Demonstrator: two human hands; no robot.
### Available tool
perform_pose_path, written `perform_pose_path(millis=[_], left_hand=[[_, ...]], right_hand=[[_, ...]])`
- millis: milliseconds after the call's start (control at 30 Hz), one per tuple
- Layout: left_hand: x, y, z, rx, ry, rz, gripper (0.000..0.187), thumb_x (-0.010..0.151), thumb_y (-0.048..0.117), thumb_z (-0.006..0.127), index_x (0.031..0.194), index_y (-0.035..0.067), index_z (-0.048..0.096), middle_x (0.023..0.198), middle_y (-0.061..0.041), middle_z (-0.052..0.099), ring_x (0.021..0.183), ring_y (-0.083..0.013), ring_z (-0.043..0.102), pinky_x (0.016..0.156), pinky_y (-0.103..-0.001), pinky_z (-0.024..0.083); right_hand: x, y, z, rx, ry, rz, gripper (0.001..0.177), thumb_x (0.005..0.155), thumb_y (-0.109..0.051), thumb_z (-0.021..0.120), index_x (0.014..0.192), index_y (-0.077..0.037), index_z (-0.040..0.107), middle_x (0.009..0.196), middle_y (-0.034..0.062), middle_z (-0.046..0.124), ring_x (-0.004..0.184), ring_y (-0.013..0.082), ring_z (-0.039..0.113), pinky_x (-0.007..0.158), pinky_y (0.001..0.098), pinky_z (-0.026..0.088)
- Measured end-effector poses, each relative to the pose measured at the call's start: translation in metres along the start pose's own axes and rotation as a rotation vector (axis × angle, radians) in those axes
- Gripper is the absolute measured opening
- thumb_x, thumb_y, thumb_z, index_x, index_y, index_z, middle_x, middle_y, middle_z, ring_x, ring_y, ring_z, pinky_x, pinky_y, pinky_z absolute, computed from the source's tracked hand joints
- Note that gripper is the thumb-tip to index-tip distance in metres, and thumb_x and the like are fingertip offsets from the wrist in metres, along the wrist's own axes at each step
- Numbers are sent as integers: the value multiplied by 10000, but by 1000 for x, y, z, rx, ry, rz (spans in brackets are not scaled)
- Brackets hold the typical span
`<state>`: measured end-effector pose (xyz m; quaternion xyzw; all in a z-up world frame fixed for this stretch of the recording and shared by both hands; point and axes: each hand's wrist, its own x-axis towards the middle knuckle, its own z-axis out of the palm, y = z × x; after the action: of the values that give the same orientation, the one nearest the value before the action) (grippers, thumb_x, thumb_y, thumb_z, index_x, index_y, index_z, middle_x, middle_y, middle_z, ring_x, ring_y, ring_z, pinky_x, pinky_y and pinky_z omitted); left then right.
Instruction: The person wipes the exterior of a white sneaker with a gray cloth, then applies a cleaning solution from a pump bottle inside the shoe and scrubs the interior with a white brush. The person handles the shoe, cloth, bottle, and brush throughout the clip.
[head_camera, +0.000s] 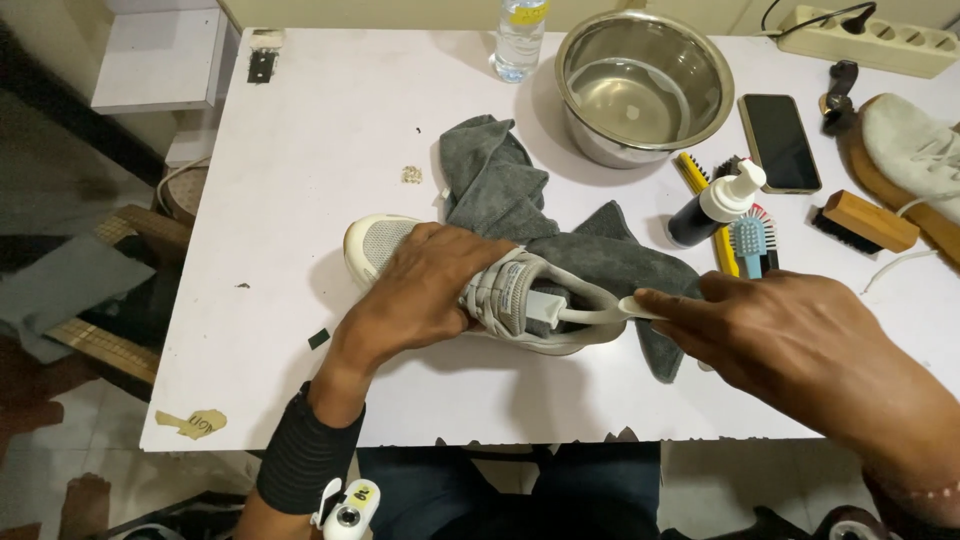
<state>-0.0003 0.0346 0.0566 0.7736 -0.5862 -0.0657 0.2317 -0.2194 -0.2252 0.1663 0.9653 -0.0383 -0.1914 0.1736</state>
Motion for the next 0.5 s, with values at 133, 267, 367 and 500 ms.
perform_pose_path(millis=[133,267,367,500], left_hand=[[1,4,-2,19,6,24,871,610,-3,774,1437,137,537,1239,-48,675,1169,-293,564,1014,-446,345],[-1,5,-1,0,9,-10,859,628,18,780,1436,168,530,1218,-80,654,1201,-305,554,1041,-445,341],[-2,4,-1,-30,30,-1,865,618,51,796,1433,178,537,1191,-81,651,1183,-299,564,1045,-439,331],[-4,0,3,-4,40,29,863,630,68,798,1442,162,522,1244,-66,652,1191,-298,562,1010,-436,347]], right_hand=[[2,-2,10,82,161,-71,501,970,-488,432,1467,-446,480,788,-7,665,543,325,711,423,478,466],[2,-4,21,175,219,-88,494,962,-469,470,1455,-448,499,727,0,605,518,339,677,443,489,470],[4,-6,31,321,228,-111,522,971,-410,486,1490,-468,475,716,9,553,509,295,607,456,451,407],[11,-13,53,305,294,-127,555,956,-399,538,1503,-449,461,772,-8,566,557,278,647,471,449,437]])
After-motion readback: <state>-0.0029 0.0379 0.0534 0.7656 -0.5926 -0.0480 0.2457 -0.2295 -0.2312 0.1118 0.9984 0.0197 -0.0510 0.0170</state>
